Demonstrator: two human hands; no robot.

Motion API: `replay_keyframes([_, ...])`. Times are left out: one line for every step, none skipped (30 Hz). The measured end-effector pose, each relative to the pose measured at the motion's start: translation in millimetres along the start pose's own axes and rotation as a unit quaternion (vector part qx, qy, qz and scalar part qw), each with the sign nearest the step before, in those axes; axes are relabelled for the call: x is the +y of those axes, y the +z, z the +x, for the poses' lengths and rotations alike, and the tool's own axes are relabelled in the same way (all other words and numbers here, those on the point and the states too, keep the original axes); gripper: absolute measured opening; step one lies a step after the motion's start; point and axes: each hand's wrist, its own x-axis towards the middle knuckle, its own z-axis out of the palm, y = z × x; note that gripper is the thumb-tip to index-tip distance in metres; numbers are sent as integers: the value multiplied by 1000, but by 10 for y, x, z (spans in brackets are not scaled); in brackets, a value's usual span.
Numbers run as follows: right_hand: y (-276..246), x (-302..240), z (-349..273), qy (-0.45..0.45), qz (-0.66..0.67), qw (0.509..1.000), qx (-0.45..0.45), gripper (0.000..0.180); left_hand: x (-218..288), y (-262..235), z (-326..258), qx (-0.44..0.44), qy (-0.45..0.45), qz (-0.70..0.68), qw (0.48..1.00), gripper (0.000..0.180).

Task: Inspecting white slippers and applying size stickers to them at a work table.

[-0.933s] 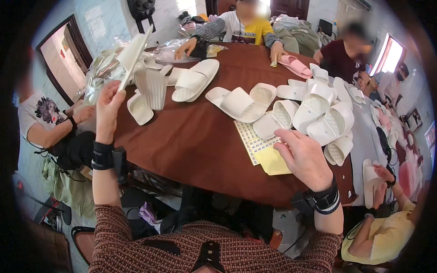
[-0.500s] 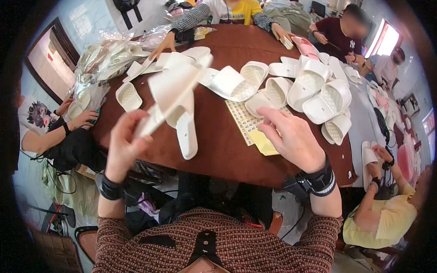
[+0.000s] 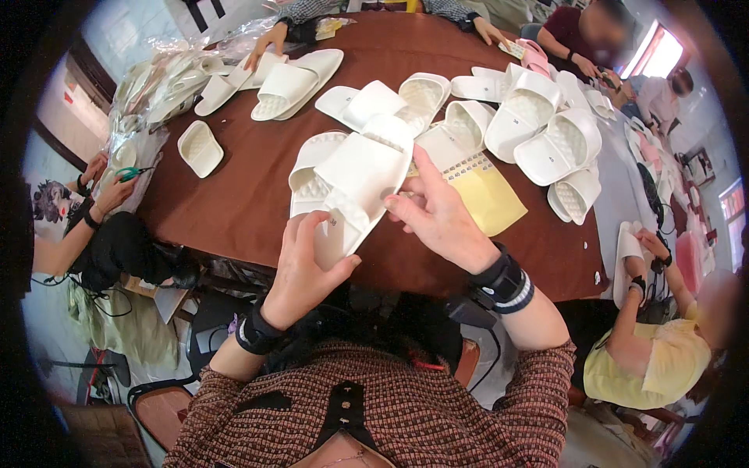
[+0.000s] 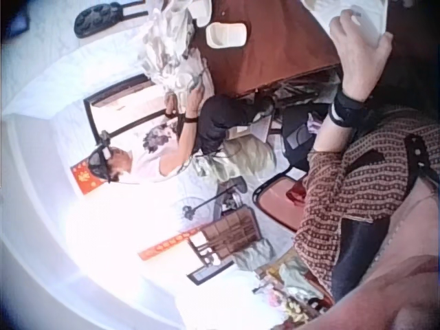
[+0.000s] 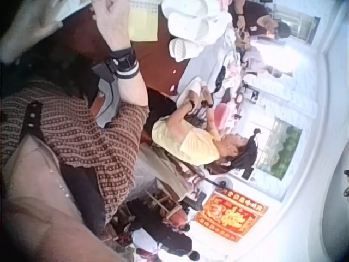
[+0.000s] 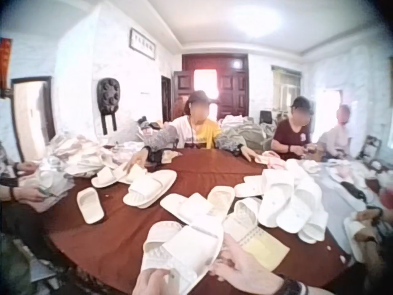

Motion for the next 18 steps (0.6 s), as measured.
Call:
replay_keyframes([20, 37, 29, 3, 2, 1000, 4, 71, 14, 13, 5, -5, 1, -2, 1000, 69])
replay_keyframes([29, 71, 76, -1, -6, 1000, 10, 70, 38, 15, 11, -7, 12, 15, 1000, 71])
replay_keyframes([27, 106, 121, -6, -13, 1000, 17, 69, 58, 18, 16, -9, 24, 31, 999, 73])
replay_keyframes([19, 146, 167, -3, -12, 1000, 20, 69, 65, 17, 19, -13, 24, 30, 999, 73])
replay_keyframes([5, 187, 212, 7, 14, 1000, 25, 68, 64, 10, 21, -14, 35, 41, 998, 74])
replay_keyframes([-14, 213, 246, 16, 40, 999, 30, 67, 53, 5, 22, -15, 46, 52, 997, 74])
replay_keyframes([-28, 225, 271, 22, 49, 998, 25, 72, 20, -7, 21, -19, 46, 51, 997, 74])
replay_keyframes([-9, 238, 266, 24, 50, 998, 27, 72, -26, -23, 18, -32, 65, 66, 995, 73])
replay_keyframes([19, 248, 267, 18, 48, 998, 49, 72, -60, -37, 13, -44, 83, 82, 992, 71])
replay_keyframes([37, 262, 266, 12, 46, 996, 69, 73, -80, -48, 6, -47, 83, 81, 992, 71])
replay_keyframes([25, 290, 268, 14, 47, 996, 70, 73, -96, -57, 0, -51, 95, 90, 990, 66])
replay_keyframes([-2, 334, 280, 11, -1, 998, 57, 72, -113, -64, -5, -55, 108, 100, 988, 61])
replay_keyframes([-23, 374, 286, 7, -49, 998, 43, 71, -127, -75, -6, -57, 107, 99, 988, 61])
replay_keyframes([-38, 419, 290, 10, -48, 998, 43, 71, -144, -83, 4, -58, 119, 106, 986, 55])
replay_keyframes([-51, 466, 293, 1, -99, 995, 21, 73, -158, -91, 11, -60, 131, 112, 983, 50])
replay_keyframes([-61, 497, 292, -8, -149, 989, -2, 75, -172, -97, 15, -62, 130, 111, 983, 50])
replay_keyframes([-55, 507, 287, -5, -149, 989, -2, 75, -182, -106, 21, -65, 136, 114, 982, 47])
replay_keyframes([-40, 515, 286, -6, -178, 984, 1, 74, -189, -114, 24, -67, 141, 117, 981, 43])
